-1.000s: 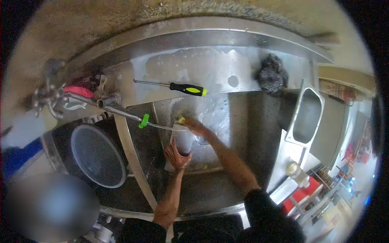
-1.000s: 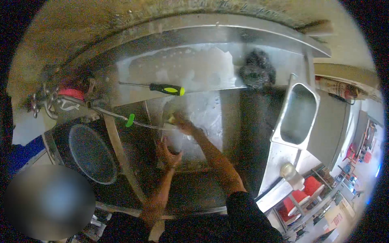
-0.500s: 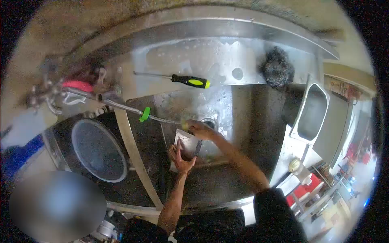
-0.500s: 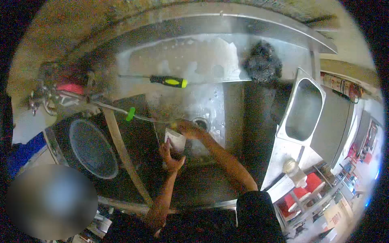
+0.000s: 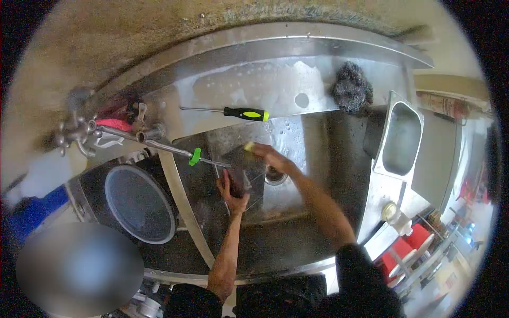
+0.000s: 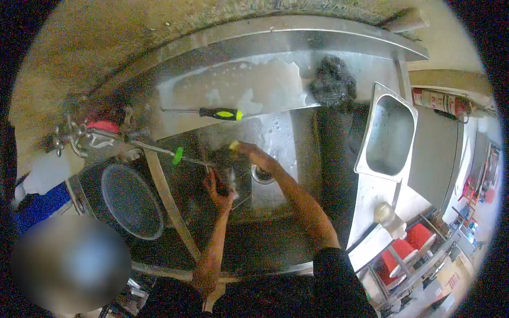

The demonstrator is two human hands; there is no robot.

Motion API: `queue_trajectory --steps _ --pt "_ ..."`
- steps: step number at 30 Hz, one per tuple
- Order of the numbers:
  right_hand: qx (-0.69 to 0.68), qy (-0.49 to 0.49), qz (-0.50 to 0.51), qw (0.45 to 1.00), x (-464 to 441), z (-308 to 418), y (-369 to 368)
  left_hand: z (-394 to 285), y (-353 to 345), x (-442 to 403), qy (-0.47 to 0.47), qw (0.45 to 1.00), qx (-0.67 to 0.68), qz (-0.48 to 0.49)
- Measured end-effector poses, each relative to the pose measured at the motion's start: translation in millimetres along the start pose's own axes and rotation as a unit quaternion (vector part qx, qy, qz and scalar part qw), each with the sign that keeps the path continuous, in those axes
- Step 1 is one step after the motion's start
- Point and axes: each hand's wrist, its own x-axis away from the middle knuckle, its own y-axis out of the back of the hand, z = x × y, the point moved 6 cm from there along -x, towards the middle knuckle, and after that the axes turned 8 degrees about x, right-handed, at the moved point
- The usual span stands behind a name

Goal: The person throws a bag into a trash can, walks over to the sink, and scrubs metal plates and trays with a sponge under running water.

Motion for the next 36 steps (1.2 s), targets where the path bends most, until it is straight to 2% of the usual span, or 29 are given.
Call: queue_trajectory --steps 1,2,3,4,6,7,9,10,11,13,14,15,16,18,20,21,22,23,24,26,27,28,29,30,31,32,33,34,36 --pt "-0.050 0.014 -0.104 0.993 15.5 7.7 -2.9 4.1 -3.1 -2.7 0.001 1.000 -0.001 0.001" --pt "-0.100 0.026 -0.205 0.973 26.7 8.7 -1.2 30.0 -6.1 -0.2 0.123 0.977 0.169 -0.037" --pt "-0.371 -0.052 -0.138 0.917 7.3 -22.9 -15.4 59.4 -12.9 9.9 0.239 0.910 0.330 -0.074" --pt "-0.373 -0.054 -0.135 0.917 -2.2 -67.0 -38.6 132.1 -12.3 27.8 0.301 0.894 0.326 -0.058" --pt "-0.312 0.192 -0.296 0.882 1.2 -118.9 -64.4 266.0 -11.3 62.7 0.419 0.852 0.314 -0.022" --pt "-0.108 0.186 -0.271 0.938 16.1 -72.4 -63.0 260.2 -2.3 52.1 0.418 0.853 0.312 -0.020" --pt "0.334 0.208 -0.258 0.882 52.5 34.3 -60.8 204.7 -17.3 26.3 0.454 0.707 0.535 0.082" --pt "0.332 0.203 -0.261 0.883 35.0 28.4 -50.0 176.5 -25.3 22.1 0.463 0.610 0.630 0.131" --pt "0.249 0.167 -0.295 0.907 0.6 12.5 -29.7 172.0 -29.5 24.7 0.460 0.591 0.651 0.125" --pt "0.158 0.132 -0.331 0.921 -24.1 -18.7 -26.8 189.1 -32.9 35.9 0.434 0.606 0.660 0.092" --pt "-0.091 0.086 -0.253 0.959 -34.9 -42.3 -40.8 197.4 -33.5 40.2 0.428 0.610 0.661 0.085" --pt "-0.332 0.039 -0.155 0.929 -44.8 -52.8 -55.9 206.6 -32.5 43.5 0.423 0.615 0.660 0.082" --pt "-0.334 0.045 -0.160 0.928 -49.2 -48.2 -48.6 218.1 -31.1 45.5 0.416 0.620 0.660 0.082" --pt "-0.152 0.030 -0.186 0.970 -46.3 -44.3 -30.5 259.6 -28.4 55.1 0.399 0.639 0.652 0.089" --pt "0.031 0.008 -0.206 0.978 -33.9 -47.1 -14.9 383.7 -22.4 95.6 0.395 0.673 0.612 0.131" --pt "0.125 0.000 -0.214 0.969 -30.5 -43.1 -4.7 264.3 -24.2 54.3 0.166 0.820 0.540 0.093" --pt "0.215 -0.006 -0.220 0.951 -30.1 -41.4 -0.1 228.6 -27.2 30.3 0.165 0.821 0.538 0.098" --pt "0.277 0.085 -0.178 0.940 -20.5 -34.6 -28.0 213.6 -38.7 22.8 0.315 0.703 0.627 0.112" --pt "0.276 0.086 -0.176 0.941 3.7 -8.0 -43.6 206.1 -48.9 30.7 0.451 0.554 0.690 0.115" --pt "0.279 0.317 -0.134 0.897 70.4 108.7 -62.5 192.2 -41.3 23.5 0.436 0.577 0.684 0.097" --pt "0.283 0.317 -0.130 0.896 58.3 82.6 -59.6 189.9 -39.0 21.3 0.422 0.586 0.686 0.088" --pt "0.018 0.290 -0.108 0.951 32.9 29.2 -48.1 189.5 -38.1 18.8 0.412 0.591 0.689 0.083" --pt "-0.250 0.241 -0.082 0.934 18.4 -6.1 -41.6 187.8 -37.4 17.7 0.403 0.596 0.690 0.078" --pt "-0.250 0.242 -0.086 0.933 21.5 -3.2 -39.8 186.5 -37.7 15.6 0.396 0.600 0.691 0.076" --pt "-0.020 0.158 -0.078 0.984 17.2 -4.4 -44.9 183.8 -37.0 14.5 0.390 0.604 0.692 0.072" --pt "0.210 0.064 -0.066 0.973 12.3 -7.3 -48.0 182.3 -35.4 13.4 0.386 0.606 0.692 0.068" --pt "-0.074 0.239 -0.144 0.957 24.2 -12.7 -72.9 183.2 -33.8 13.7 0.382 0.608 0.693 0.060" --pt "-0.069 0.241 -0.146 0.957 44.6 8.5 -80.2 182.7 -32.7 10.8 0.374 0.610 0.696 0.058" --pt "0.273 0.267 -0.157 0.911 95.3 82.6 -86.0 180.5 -31.3 7.7 0.367 0.612 0.699 0.046"
